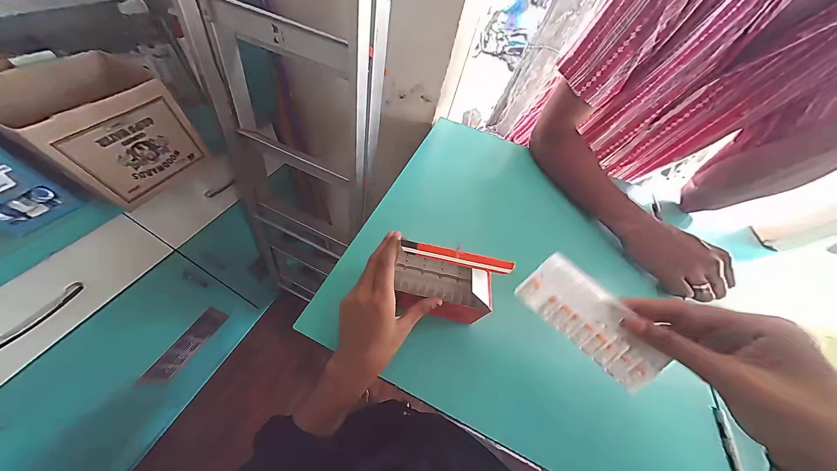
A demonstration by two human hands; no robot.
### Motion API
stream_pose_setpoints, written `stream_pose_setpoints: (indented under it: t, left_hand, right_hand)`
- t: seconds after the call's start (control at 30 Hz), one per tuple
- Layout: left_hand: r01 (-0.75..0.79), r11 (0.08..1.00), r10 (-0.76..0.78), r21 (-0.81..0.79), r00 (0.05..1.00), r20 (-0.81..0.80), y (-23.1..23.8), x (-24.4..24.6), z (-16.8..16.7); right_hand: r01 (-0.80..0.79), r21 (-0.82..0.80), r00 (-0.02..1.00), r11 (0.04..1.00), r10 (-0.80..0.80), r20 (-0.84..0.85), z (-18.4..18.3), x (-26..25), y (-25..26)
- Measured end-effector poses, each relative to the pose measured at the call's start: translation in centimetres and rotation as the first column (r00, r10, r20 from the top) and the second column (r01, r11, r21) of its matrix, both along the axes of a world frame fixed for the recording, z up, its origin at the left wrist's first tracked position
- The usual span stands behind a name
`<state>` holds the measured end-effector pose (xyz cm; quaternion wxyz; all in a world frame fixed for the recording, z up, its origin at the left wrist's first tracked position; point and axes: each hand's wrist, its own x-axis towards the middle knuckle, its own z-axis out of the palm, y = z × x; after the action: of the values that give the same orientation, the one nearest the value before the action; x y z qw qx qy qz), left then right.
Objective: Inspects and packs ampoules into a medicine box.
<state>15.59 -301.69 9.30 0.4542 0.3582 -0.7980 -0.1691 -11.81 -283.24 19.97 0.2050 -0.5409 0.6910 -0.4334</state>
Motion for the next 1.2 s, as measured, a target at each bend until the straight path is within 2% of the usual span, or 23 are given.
stream_pose_setpoints:
  t: [0.07,0.13,0.23,0.27,0.33,0.4,0.47,0.53,0.7,0.83,0.97,1.07,1.2]
  left_hand:
    - [-0.007,1.000,0.006,-0.017,0.997,-0.082,0.4,-0.2,-0.1]
    - [-0.003,0.994,-0.021,-0.108,0.977,-0.214,1.3,-0.3,-0.3]
    - [0.144,0.943,-0.242,-0.299,0.915,-0.323,3.4,-0.3,-1.0]
    - [0.260,0.902,-0.369,-0.344,0.879,-0.303,4.2,-0.5,-1.1]
    - [0.509,0.799,-0.581,-0.319,0.790,-0.196,5.5,-1.6,-1.0]
    - [0.629,0.754,-0.645,-0.187,0.763,-0.036,6.3,-2.8,-0.9]
    - [0.643,0.764,-0.636,-0.063,0.765,0.102,6.5,-3.7,-0.8]
    - [0.618,0.786,-0.609,0.006,0.772,0.184,6.5,-4.1,-0.9]
    - [0.586,0.795,-0.606,0.158,0.763,0.225,6.1,-3.7,-1.4]
    - [0.565,0.796,-0.605,0.218,0.741,0.292,5.9,-3.7,-1.0]
    - [0.573,0.787,-0.617,0.230,0.737,0.275,5.9,-3.6,-0.6]
    - [0.572,0.785,-0.616,0.237,0.762,0.200,5.9,-3.4,-0.8]
    - [0.576,0.796,-0.602,0.187,0.784,0.148,6.0,-3.2,-1.1]
  right_hand:
    - [0.007,0.129,1.000,0.992,-0.007,-0.004,-1.7,-0.3,1.3]
    - [0.000,0.190,1.000,0.982,-0.001,0.007,-3.6,-0.1,2.0]
    - [-0.025,0.198,0.999,0.980,0.032,-0.031,-5.6,0.5,2.3]
    - [-0.029,0.196,0.995,0.980,0.046,-0.085,-6.2,0.7,2.4]
    - [0.000,0.170,0.972,0.985,0.040,-0.233,-7.1,1.2,2.4]
    - [0.052,0.119,0.925,0.992,-0.003,-0.379,-7.3,2.1,2.5]
    - [0.076,0.053,0.871,0.996,-0.041,-0.490,-6.7,3.2,2.9]
    - [0.044,0.010,0.851,0.999,-0.032,-0.524,-6.0,4.3,3.2]
    - [-0.098,0.026,0.824,0.995,0.095,-0.559,-6.3,6.6,2.0]
    - [-0.114,0.085,0.765,0.990,0.143,-0.628,-6.8,7.1,-0.4]
    - [-0.109,0.160,0.729,0.981,0.188,-0.658,-6.8,7.3,-1.6]
    - [-0.133,0.181,0.696,0.974,0.222,-0.683,-6.5,7.6,-1.8]
    - [-0.141,0.201,0.648,0.969,0.244,-0.721,-6.1,8.1,-1.8]
